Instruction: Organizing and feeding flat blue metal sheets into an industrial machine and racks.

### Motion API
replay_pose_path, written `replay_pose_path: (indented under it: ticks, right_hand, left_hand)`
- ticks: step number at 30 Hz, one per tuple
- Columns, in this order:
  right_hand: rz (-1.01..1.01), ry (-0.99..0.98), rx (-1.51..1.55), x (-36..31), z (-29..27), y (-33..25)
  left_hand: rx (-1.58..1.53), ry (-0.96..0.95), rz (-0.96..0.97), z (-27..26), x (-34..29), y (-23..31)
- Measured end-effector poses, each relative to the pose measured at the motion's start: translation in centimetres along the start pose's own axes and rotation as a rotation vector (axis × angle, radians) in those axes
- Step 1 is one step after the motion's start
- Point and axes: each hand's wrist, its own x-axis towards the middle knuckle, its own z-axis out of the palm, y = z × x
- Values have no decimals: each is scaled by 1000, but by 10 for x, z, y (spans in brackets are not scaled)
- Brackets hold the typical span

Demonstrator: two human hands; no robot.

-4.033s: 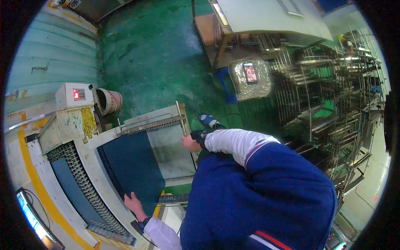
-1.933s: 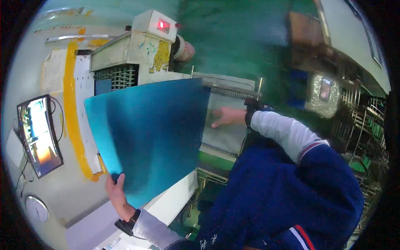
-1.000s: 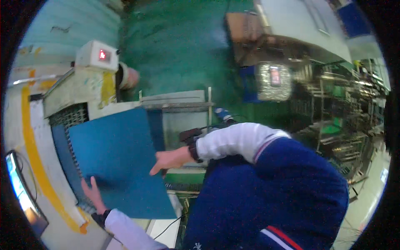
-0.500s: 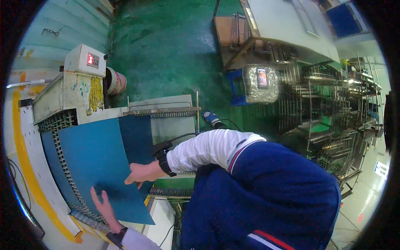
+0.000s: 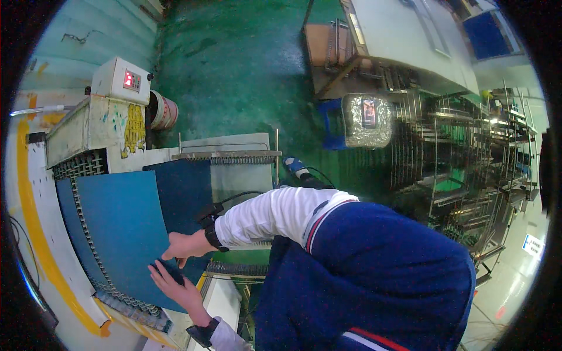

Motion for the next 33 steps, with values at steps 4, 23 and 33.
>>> replay_pose_path:
  ticks: [4, 23, 33]
  right_hand:
    - [5, -228, -125, 5, -19, 10]
    - [-189, 55, -1206, -100, -235, 133]
    - [-288, 151, -1891, -103, -307, 215]
  left_hand:
    - [-24, 34, 1, 2, 5, -1]
    - [4, 55, -65, 9, 11, -13]
    - [-30, 85, 3, 10, 17, -21]
